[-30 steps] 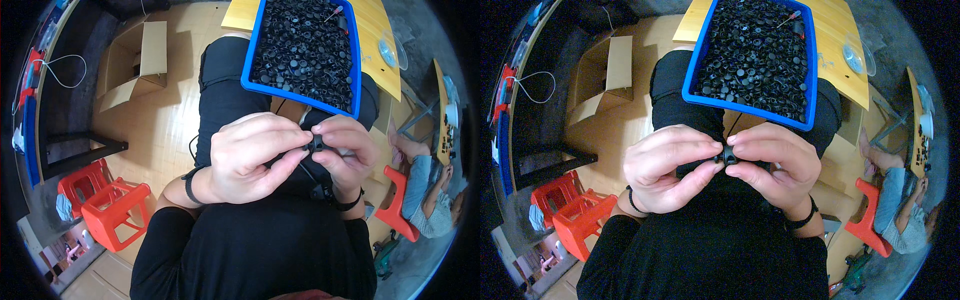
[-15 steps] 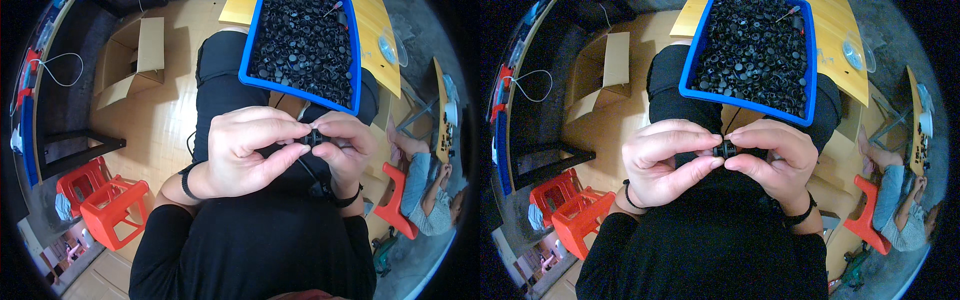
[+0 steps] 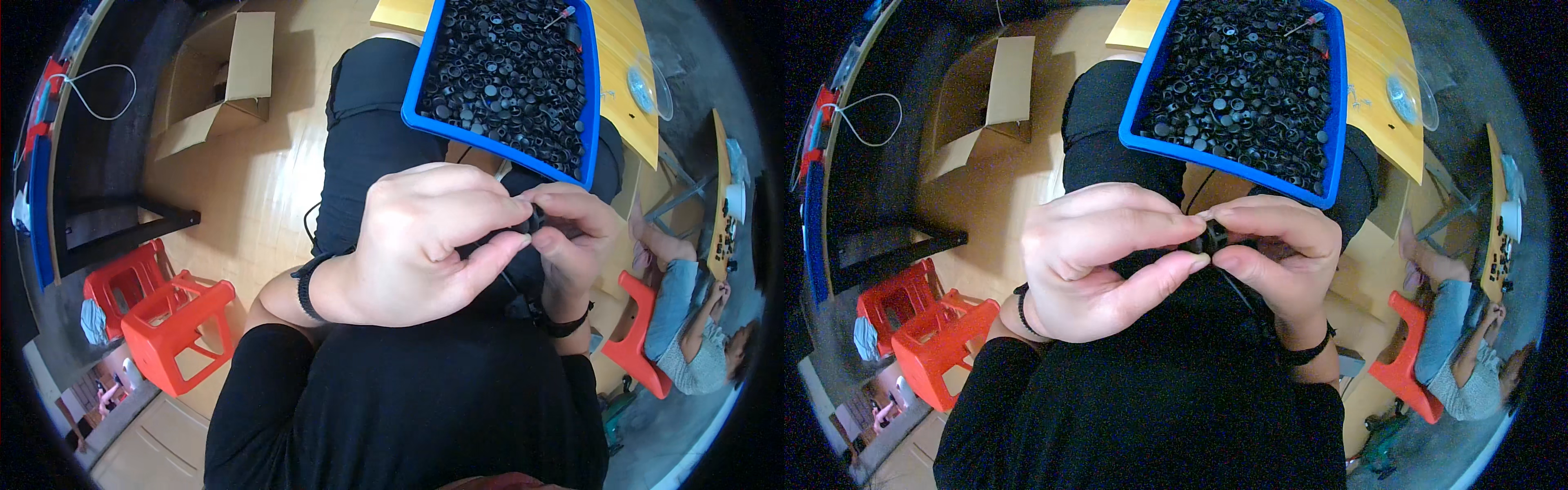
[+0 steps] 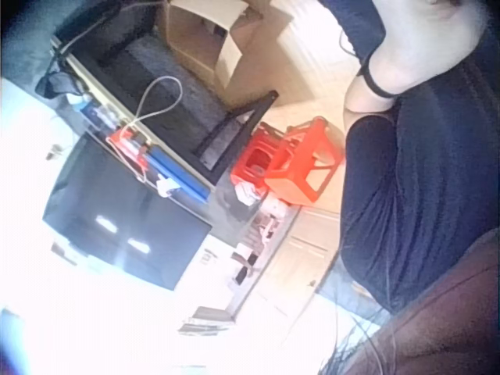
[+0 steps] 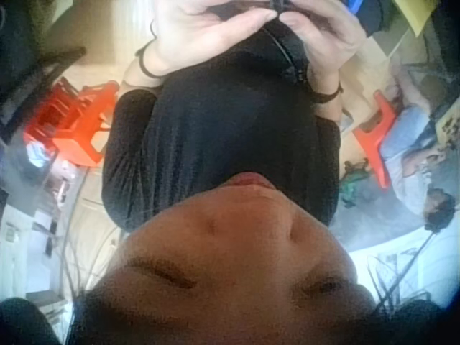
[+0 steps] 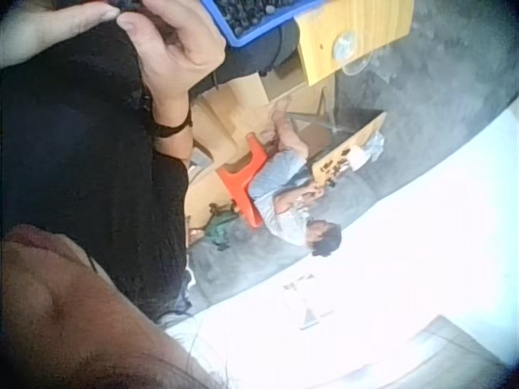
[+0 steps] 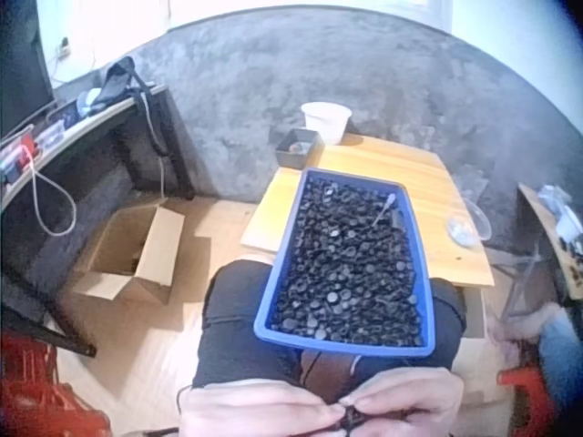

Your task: Assembling small black plastic components by hand from a blue tray.

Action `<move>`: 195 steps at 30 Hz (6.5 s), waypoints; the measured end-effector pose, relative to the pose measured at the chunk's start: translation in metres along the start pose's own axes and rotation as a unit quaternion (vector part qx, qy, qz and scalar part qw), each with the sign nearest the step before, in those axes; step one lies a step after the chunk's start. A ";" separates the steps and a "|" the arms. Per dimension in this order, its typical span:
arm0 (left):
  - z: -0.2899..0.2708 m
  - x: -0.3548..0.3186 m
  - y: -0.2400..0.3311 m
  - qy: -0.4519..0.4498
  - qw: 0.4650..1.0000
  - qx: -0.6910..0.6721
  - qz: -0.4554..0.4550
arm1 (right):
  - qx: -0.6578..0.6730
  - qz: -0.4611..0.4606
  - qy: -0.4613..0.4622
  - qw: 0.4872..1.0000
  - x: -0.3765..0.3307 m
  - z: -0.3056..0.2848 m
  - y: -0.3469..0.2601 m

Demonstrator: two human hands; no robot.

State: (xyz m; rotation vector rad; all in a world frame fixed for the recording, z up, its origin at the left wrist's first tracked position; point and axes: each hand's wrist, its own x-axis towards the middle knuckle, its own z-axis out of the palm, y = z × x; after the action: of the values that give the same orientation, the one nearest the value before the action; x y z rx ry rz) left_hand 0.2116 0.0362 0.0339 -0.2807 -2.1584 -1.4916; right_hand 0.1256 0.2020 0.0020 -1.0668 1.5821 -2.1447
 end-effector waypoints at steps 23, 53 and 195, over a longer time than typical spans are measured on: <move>-0.005 -0.004 0.002 -0.015 1.000 -0.005 0.006 | 0.059 0.049 -0.018 0.997 0.000 -0.002 -0.003; -0.003 0.003 -0.003 -0.038 0.999 -0.020 0.014 | -0.106 -0.033 -0.107 0.988 0.004 -0.006 -0.016; 0.073 0.055 -0.049 -0.105 0.972 0.177 0.111 | 0.184 0.284 0.075 0.938 0.015 -0.080 0.018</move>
State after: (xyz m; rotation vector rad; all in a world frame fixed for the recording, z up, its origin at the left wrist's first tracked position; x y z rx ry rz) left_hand 0.1225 0.0786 0.0011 -0.5514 -2.4177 -0.9688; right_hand 0.0559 0.2436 -0.0188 -0.2827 1.2632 -2.0169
